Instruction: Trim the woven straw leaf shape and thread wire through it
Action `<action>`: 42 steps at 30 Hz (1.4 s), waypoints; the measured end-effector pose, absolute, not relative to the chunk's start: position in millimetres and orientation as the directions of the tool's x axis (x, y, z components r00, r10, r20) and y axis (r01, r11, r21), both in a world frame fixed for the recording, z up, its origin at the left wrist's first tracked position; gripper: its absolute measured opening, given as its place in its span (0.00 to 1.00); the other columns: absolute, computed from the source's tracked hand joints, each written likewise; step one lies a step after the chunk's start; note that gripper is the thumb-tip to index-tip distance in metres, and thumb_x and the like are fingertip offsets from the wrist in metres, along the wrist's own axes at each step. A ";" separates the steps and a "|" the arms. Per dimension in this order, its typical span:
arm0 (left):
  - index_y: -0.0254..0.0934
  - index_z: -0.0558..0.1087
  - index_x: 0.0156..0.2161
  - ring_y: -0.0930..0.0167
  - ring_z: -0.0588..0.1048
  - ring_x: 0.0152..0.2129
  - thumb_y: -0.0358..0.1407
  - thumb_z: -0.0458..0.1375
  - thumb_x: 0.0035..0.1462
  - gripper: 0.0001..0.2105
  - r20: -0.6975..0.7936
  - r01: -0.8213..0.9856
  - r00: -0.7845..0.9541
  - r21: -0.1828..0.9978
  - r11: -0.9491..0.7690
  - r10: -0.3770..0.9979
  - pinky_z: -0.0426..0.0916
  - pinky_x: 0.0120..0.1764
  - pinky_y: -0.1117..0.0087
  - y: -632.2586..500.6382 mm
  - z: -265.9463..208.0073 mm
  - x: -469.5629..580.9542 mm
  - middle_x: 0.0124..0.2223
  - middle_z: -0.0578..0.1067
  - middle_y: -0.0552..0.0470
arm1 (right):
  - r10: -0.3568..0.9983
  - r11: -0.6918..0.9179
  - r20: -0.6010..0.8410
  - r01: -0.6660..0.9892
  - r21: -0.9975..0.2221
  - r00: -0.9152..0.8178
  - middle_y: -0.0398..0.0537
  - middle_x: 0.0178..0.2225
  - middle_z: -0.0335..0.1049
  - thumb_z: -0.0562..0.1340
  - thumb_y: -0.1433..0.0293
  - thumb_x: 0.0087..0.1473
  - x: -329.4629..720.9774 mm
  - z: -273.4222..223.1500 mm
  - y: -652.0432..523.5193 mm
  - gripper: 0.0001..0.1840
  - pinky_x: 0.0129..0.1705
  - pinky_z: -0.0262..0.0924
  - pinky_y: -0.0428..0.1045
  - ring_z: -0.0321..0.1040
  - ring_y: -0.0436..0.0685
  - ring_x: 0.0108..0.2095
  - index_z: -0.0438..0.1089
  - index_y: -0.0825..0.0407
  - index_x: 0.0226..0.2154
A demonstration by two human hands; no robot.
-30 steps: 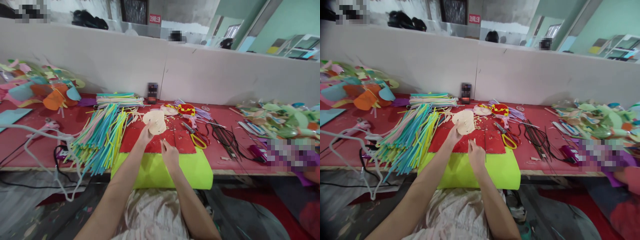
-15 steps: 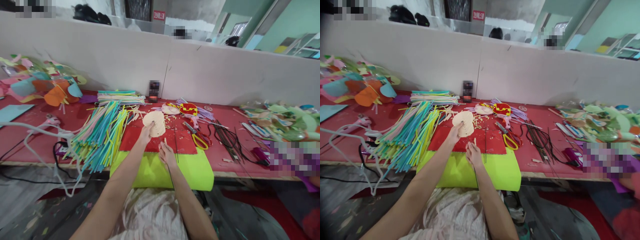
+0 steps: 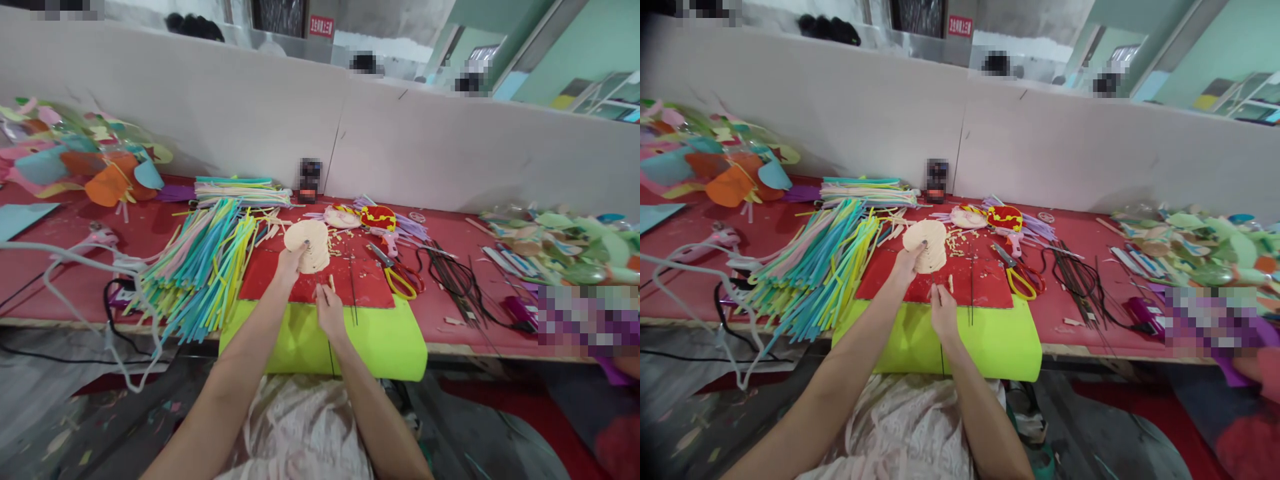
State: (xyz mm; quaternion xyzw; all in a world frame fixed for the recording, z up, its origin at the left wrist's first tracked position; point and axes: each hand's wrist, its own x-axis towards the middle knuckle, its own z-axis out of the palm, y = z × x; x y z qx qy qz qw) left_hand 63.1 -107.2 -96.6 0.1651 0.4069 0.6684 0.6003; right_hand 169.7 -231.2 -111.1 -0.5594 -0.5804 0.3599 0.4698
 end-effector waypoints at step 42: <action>0.29 0.75 0.37 0.64 0.78 0.36 0.26 0.65 0.43 0.13 -0.287 -0.648 -0.177 0.754 0.108 0.941 0.71 0.44 0.59 -103.4 -110.0 51.3 0.42 0.78 0.40 | 0.984 0.165 0.178 0.350 -0.922 0.004 0.38 0.18 0.54 0.48 0.59 0.58 161.6 -114.1 -217.1 0.19 0.26 0.47 0.45 0.52 0.50 0.22 0.58 0.50 0.21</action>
